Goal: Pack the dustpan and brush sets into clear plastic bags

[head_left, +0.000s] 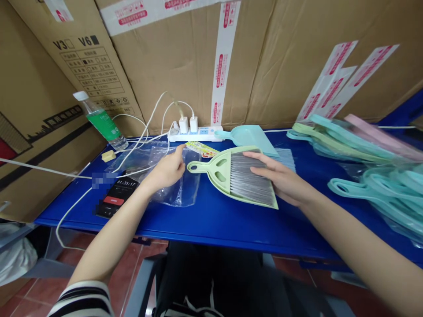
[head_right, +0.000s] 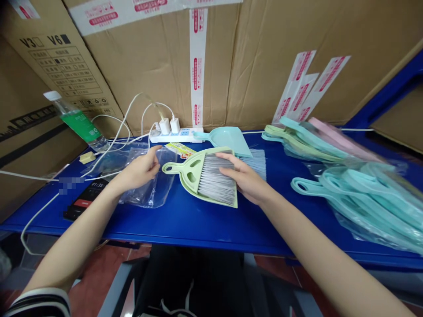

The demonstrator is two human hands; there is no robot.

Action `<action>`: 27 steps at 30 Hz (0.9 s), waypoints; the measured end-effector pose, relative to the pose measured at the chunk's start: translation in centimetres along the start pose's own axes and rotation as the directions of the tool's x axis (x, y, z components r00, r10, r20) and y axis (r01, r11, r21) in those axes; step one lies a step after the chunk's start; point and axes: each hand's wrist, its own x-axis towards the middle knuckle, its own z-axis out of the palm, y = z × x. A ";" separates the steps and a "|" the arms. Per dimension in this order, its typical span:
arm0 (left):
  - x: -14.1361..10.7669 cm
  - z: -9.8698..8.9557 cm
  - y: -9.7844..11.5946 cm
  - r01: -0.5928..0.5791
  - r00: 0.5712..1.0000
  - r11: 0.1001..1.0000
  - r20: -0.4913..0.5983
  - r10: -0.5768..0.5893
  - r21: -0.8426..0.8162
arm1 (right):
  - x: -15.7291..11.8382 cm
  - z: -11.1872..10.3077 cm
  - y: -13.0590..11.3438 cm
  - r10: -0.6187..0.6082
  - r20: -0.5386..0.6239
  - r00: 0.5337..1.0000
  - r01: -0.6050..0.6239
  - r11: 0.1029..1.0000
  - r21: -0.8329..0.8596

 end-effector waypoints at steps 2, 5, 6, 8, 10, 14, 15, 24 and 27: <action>0.0 0.3 0.0 -0.039 0.998 0.983 -0.052 0.030 -0.179 | 0.0 0.1 0.1 -0.017 0.021 1.000 0.017 1.000 -0.010; -0.1 1.1 0.3 -0.070 0.997 0.876 -0.053 0.051 -0.477 | -0.1 0.4 0.1 -0.041 0.063 0.997 0.042 0.999 -0.009; -0.1 1.4 0.5 -0.059 0.998 0.835 -0.038 0.045 -0.548 | -0.1 0.6 0.0 -0.045 0.080 0.996 0.046 0.999 -0.012; 0.0 2.1 0.9 -0.037 0.999 0.754 -0.017 0.034 -0.656 | -0.2 0.7 0.1 -0.057 0.113 0.992 0.061 0.998 -0.030; 0.2 2.7 1.3 -0.043 0.999 0.666 -0.018 0.044 -0.745 | -0.2 0.8 0.1 -0.086 0.138 0.987 0.095 0.993 -0.064; 0.5 3.4 1.8 -0.081 0.996 0.537 -0.048 0.074 -0.840 | -0.2 0.9 0.2 -0.162 0.162 0.973 0.183 0.975 -0.125; 0.5 3.3 1.8 -0.102 0.994 0.545 -0.064 0.089 -0.832 | -0.2 0.9 0.2 -0.171 0.161 0.972 0.193 0.973 -0.130; -0.1 -0.9 -0.2 -0.055 0.949 0.995 -0.313 0.026 -0.083 | -0.2 0.2 0.0 -0.073 0.038 0.997 0.075 0.996 -0.057; -0.6 -0.8 0.8 -0.119 0.987 0.992 -0.118 0.112 -0.048 | -0.3 0.2 -0.1 -0.073 0.022 0.997 0.074 0.996 -0.049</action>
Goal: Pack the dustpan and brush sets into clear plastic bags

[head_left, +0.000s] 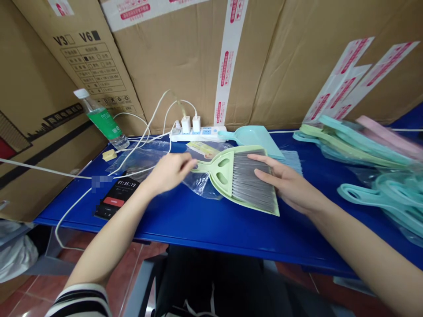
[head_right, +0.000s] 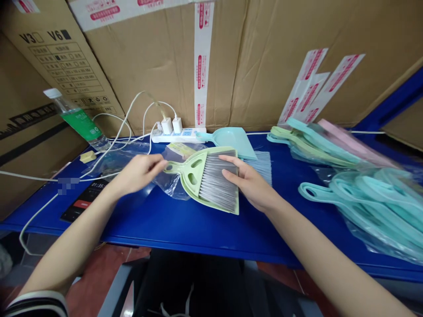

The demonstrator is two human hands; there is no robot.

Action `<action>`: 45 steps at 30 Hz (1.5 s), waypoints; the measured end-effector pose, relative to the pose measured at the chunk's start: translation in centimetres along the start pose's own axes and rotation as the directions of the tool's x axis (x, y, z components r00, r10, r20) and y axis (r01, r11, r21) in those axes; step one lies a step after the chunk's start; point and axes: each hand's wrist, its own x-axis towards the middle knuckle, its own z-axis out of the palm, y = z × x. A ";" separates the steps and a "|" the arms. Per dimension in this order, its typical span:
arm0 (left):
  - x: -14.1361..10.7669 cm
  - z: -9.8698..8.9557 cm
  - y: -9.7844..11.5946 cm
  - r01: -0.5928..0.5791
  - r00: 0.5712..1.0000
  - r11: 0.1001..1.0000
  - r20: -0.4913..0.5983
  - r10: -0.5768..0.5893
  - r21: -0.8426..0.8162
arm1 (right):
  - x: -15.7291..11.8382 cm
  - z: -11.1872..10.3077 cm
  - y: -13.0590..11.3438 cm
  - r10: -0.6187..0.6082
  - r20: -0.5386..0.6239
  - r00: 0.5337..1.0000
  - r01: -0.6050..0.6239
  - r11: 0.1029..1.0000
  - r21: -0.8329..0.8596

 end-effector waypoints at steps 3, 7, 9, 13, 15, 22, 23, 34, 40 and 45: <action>-0.4 1.3 1.7 -0.101 0.991 0.995 0.088 0.100 0.003 | 0.0 0.1 0.1 -0.007 -0.007 1.000 0.007 1.000 -0.007; -0.6 2.7 2.8 -0.183 0.978 0.980 0.113 0.173 0.082 | 0.3 0.4 0.4 -0.007 -0.029 1.000 0.007 1.000 0.000; -0.7 2.9 2.9 -0.221 0.970 0.972 0.121 0.210 0.085 | 0.4 0.5 0.6 0.014 -0.035 0.999 -0.014 1.000 0.010; -0.9 2.7 3.1 -0.275 0.955 0.959 0.095 0.280 -0.065 | 0.3 0.7 0.7 0.093 0.015 0.996 -0.093 0.994 0.058; -1.1 2.9 3.3 -0.304 0.943 0.933 0.077 0.323 -0.192 | 0.1 0.7 0.6 0.086 0.059 0.995 -0.091 0.993 0.079; -1.0 3.1 3.3 -0.417 0.902 0.887 0.031 0.430 -0.198 | -0.2 0.9 0.7 0.042 0.230 0.972 -0.066 0.993 0.094; -0.9 2.7 3.1 -0.374 0.923 0.917 0.041 0.383 -0.136 | -0.2 0.8 0.7 0.038 0.238 0.971 -0.062 0.994 0.095; 0.5 0.1 0.5 0.305 0.891 0.842 0.179 -0.417 0.444 | -0.3 0.2 0.9 0.030 0.286 0.958 -0.048 0.997 0.057; 0.6 0.1 0.8 0.249 0.900 0.891 0.249 -0.358 0.380 | -0.4 0.2 1.0 0.024 0.305 0.952 -0.038 0.998 0.040; 0.5 -0.1 0.7 0.263 0.894 0.871 0.234 -0.382 0.415 | -0.4 0.4 0.8 0.049 0.301 0.952 -0.043 0.999 -0.027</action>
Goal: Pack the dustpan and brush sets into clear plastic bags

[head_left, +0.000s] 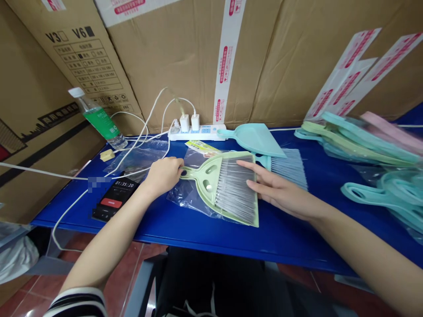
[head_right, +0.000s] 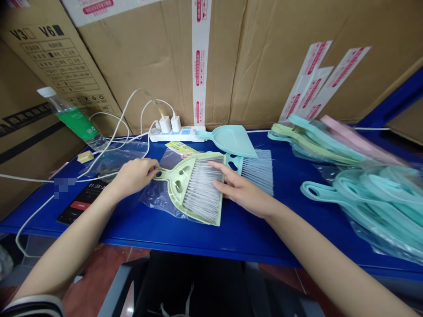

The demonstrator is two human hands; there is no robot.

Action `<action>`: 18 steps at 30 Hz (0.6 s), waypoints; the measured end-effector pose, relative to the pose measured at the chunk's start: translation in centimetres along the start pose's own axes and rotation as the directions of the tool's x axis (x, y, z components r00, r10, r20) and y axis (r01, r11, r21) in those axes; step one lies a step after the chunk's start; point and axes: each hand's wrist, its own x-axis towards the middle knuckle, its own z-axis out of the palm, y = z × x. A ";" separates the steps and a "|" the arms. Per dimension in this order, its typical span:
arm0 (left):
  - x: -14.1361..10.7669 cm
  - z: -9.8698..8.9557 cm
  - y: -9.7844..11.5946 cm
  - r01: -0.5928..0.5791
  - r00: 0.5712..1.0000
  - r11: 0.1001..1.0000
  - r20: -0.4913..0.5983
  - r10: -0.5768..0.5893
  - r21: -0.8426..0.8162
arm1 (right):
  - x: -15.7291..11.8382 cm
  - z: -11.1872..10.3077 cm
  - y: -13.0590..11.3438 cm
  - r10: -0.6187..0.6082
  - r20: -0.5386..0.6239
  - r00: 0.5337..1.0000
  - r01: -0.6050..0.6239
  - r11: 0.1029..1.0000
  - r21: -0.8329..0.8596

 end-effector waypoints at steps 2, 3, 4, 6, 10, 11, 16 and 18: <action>0.0 -0.1 -0.1 0.017 1.000 1.000 0.000 -0.017 0.018 | 0.0 0.1 -0.1 0.004 0.002 1.000 -0.004 1.000 -0.010; -0.1 -0.1 -0.2 0.031 1.000 0.999 -0.003 -0.031 0.029 | 0.1 0.1 -0.1 0.005 0.008 1.000 -0.005 1.000 -0.008; -0.1 -0.2 -0.3 0.048 0.999 0.998 -0.008 -0.047 0.041 | 0.1 0.0 -0.1 0.006 0.013 1.000 -0.006 1.000 -0.004; -0.1 -0.3 -0.5 0.082 0.997 0.994 -0.018 -0.081 0.065 | 0.1 -0.1 0.0 0.011 0.020 1.000 -0.011 1.000 0.004; -0.2 -0.5 -0.9 0.128 0.992 0.986 -0.015 -0.127 0.109 | 0.1 -0.2 0.1 0.020 0.017 1.000 -0.020 1.000 0.004; -0.2 -0.5 -1.0 0.136 0.991 0.984 -0.012 -0.135 0.118 | 0.1 -0.2 0.0 0.023 0.018 1.000 -0.023 1.000 0.004; -0.3 -0.7 -1.6 0.177 0.984 0.971 -0.016 -0.177 0.160 | 0.1 0.1 -0.5 0.045 0.010 0.999 -0.045 0.999 -0.001; -0.4 -0.7 -1.7 0.187 0.982 0.967 -0.022 -0.186 0.171 | 0.1 0.1 -0.7 0.045 0.016 0.999 -0.044 0.999 -0.017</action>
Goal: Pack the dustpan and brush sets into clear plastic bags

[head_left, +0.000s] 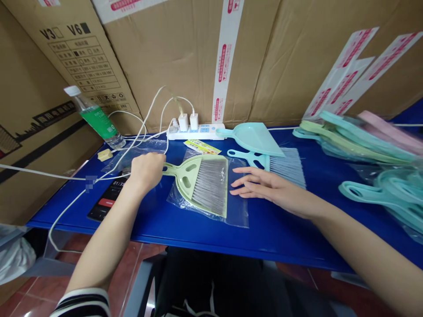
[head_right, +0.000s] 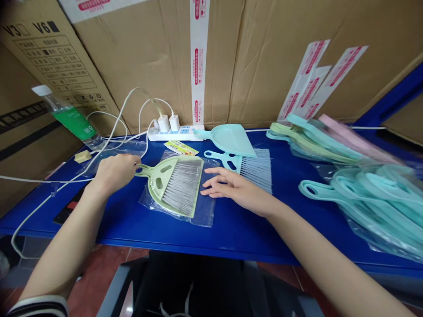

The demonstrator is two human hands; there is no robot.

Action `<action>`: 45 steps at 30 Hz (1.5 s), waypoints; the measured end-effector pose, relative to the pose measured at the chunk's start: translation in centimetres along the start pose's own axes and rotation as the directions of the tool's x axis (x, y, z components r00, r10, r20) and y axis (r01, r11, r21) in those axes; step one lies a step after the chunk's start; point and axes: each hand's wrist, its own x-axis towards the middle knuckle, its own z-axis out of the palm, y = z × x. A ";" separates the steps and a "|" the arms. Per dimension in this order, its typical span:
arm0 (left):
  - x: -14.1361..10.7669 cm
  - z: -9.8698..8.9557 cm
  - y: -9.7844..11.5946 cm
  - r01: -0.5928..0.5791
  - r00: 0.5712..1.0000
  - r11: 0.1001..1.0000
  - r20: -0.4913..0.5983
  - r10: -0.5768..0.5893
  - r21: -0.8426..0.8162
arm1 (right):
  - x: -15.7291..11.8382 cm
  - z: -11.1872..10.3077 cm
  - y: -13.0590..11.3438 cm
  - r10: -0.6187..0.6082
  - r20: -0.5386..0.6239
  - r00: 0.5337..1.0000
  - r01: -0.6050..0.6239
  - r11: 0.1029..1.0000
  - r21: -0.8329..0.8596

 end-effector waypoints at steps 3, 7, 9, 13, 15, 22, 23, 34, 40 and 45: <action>-0.2 0.0 0.1 -0.018 0.999 1.000 -0.029 0.019 0.005 | 0.0 -0.1 -0.2 -0.037 0.030 0.999 0.039 0.997 -0.068; -0.4 0.2 0.8 -0.152 0.981 0.988 -0.122 0.152 0.012 | -0.2 -0.2 -0.3 -0.165 0.062 0.984 0.175 0.957 -0.230; -0.5 0.3 1.1 -0.222 0.971 0.975 -0.094 0.222 0.011 | -0.2 -0.2 -0.2 -0.269 0.050 0.962 0.268 0.893 -0.361; -0.4 0.5 1.2 -0.300 0.954 0.954 -0.020 0.300 -0.014 | -0.1 -0.4 0.2 -0.437 0.039 0.899 0.342 0.641 -0.687; -0.3 0.6 1.2 -0.310 0.951 0.951 -0.021 0.309 -0.022 | 0.1 -0.5 0.4 -0.498 0.051 0.866 0.350 0.531 -0.772; -0.2 0.6 1.1 -0.351 0.936 0.936 -0.055 0.349 -0.033 | 0.4 -0.9 0.8 -0.590 0.123 0.798 0.396 0.360 -0.845; -0.2 0.6 1.1 -0.359 0.932 0.933 -0.061 0.357 -0.032 | 0.4 -0.9 0.8 -0.593 0.132 0.794 0.402 0.350 -0.846; 0.5 1.5 1.4 -0.430 0.892 0.903 -0.163 0.422 -0.017 | -0.4 -0.2 -0.3 -0.566 0.188 0.803 0.465 0.396 -0.792; 0.6 2.2 1.7 -0.611 0.772 0.774 -0.345 0.535 -0.166 | -1.2 0.4 -1.0 -0.482 0.252 0.839 0.509 0.534 -0.675; -0.2 1.8 2.0 -0.707 0.688 0.668 -0.447 0.572 -0.233 | -1.9 0.5 -1.6 -0.434 0.162 0.886 0.438 0.669 -0.600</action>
